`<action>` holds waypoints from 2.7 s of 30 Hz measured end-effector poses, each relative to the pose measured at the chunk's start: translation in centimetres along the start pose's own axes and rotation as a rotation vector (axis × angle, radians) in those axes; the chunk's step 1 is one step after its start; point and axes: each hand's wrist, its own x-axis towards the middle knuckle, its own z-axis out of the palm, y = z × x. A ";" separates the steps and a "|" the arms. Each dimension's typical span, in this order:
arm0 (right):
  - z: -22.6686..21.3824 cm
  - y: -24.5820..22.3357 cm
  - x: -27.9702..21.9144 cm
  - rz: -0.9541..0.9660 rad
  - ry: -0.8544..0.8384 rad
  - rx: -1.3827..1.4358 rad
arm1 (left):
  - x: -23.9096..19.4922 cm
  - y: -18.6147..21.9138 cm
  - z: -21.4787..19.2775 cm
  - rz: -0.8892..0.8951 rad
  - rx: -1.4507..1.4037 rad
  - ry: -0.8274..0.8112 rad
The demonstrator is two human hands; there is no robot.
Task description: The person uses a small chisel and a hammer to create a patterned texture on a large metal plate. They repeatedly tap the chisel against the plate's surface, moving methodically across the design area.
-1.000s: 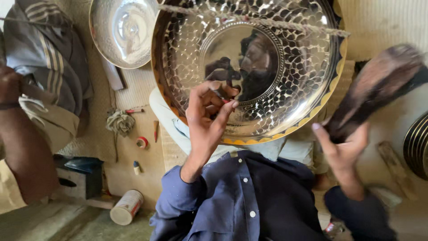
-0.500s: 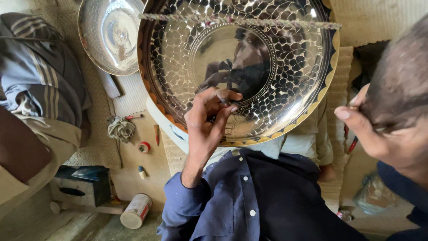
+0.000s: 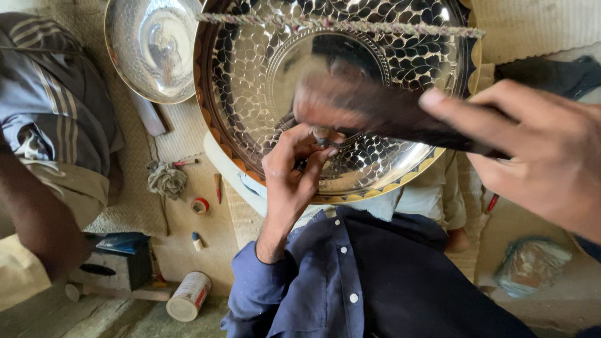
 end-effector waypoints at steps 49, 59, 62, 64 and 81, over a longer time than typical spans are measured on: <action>-0.8 -1.1 3.7 0.056 0.122 0.071 | 0.0 0.0 -0.5 -0.072 0.007 0.027; -1.2 -2.0 5.2 0.061 0.161 0.348 | 0.1 0.8 -0.8 -0.001 -0.079 -0.002; -1.4 -1.9 5.1 0.053 0.018 0.053 | 0.2 0.8 -0.8 -0.010 -0.099 -0.008; -1.1 -2.1 5.1 0.076 0.169 0.229 | 0.1 0.6 -0.8 -0.016 -0.116 -0.008; 18.4 -3.9 -3.5 0.386 1.063 0.716 | -1.3 -0.3 -0.1 -0.086 -0.293 0.175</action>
